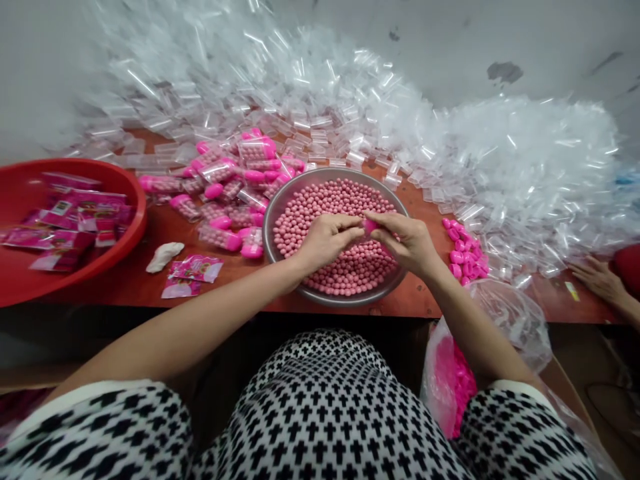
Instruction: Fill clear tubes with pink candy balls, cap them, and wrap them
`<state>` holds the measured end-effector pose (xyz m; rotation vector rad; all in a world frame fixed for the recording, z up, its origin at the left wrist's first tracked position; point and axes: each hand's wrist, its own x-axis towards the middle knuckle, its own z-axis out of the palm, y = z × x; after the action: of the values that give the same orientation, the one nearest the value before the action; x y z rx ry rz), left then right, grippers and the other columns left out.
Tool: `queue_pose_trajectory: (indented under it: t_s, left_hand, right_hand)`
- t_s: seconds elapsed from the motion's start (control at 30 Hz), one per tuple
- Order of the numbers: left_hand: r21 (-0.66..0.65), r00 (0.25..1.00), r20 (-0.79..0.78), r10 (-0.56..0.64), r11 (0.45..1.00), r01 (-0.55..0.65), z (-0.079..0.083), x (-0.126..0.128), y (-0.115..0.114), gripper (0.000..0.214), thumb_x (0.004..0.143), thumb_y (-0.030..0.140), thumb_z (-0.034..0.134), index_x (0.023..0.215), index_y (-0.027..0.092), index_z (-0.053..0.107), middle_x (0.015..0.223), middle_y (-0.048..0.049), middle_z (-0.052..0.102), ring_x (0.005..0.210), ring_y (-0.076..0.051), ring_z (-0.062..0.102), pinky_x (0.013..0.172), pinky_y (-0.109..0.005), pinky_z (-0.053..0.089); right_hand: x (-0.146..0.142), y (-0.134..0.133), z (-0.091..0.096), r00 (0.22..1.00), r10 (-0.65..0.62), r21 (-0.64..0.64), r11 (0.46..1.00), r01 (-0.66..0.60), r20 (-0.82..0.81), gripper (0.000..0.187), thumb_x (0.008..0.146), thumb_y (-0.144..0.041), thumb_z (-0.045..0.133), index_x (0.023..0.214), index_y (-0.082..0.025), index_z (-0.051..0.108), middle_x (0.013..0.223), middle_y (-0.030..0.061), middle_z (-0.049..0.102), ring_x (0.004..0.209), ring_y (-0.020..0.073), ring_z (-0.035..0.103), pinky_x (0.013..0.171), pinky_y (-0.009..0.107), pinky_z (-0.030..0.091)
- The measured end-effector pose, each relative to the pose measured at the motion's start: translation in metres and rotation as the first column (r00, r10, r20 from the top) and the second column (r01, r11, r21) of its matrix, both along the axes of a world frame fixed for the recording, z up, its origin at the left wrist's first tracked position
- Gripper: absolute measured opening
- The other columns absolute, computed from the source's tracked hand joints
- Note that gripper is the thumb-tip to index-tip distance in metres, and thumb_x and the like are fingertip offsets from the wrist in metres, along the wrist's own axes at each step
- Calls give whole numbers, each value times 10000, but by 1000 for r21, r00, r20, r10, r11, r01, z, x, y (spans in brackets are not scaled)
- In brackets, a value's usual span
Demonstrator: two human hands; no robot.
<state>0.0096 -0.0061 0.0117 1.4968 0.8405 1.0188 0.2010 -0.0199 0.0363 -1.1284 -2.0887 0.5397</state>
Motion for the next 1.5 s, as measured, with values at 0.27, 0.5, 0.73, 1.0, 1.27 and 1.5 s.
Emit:
queue_pose_trajectory:
  t_s: [0.27,0.5,0.73,1.0,1.27,1.5]
  left_hand:
    - [-331,915,397,75,941,67,2,0,3,381,631,384,850,938,172,775,864,-48,738,749,-148,652,728,-309,546]
    - [127,995,105,1,992,-14,0,-1,-1,184,752,305,760,896,196,798,954,-72,754,974,-209,655,946,-346,486]
    - [202,997,59,46,978,-57,-7,-3,2,156,783,263,732,925,237,792,1018,-57,748,1097,-221,618,1018,-387,457]
    - [414,997,29,77,906,-83,-9,-1,0,125,837,241,677,896,239,787,959,-44,750,1012,-201,643,928,-349,506]
    - [270,998,12,69,960,-69,-1,-3,-3,172,833,275,677,960,222,781,1018,-51,758,1023,-219,671,971,-372,500]
    - [152,925,69,373,913,-380,15,-49,26,266,804,333,734,1037,204,740,963,53,764,884,-174,685,899,-409,545]
  right_hand:
    - [16,-14,-23,830,-98,-319,942,-100,-550,569,775,-630,665,1239,-306,600,1178,80,695,977,234,703,823,428,596]
    - [7,-7,-8,738,-203,-574,766,-290,-643,458,692,-544,753,1012,-229,661,1044,62,723,970,239,695,792,437,617]
    - [-11,-8,-4,632,-379,-723,507,-470,-677,320,620,-380,748,880,-200,702,823,52,752,795,246,704,850,519,587]
    - [-29,-8,-9,472,-505,-691,559,-458,-722,182,563,-296,687,719,-202,671,661,12,707,766,234,669,881,486,576]
    - [-29,-13,-4,522,-448,-687,520,-508,-725,219,694,-344,699,872,-218,669,840,17,742,907,223,684,902,466,573]
    - [62,7,-10,692,-428,-532,843,74,-582,394,779,-541,701,988,-209,671,1099,70,716,968,196,688,910,379,563]
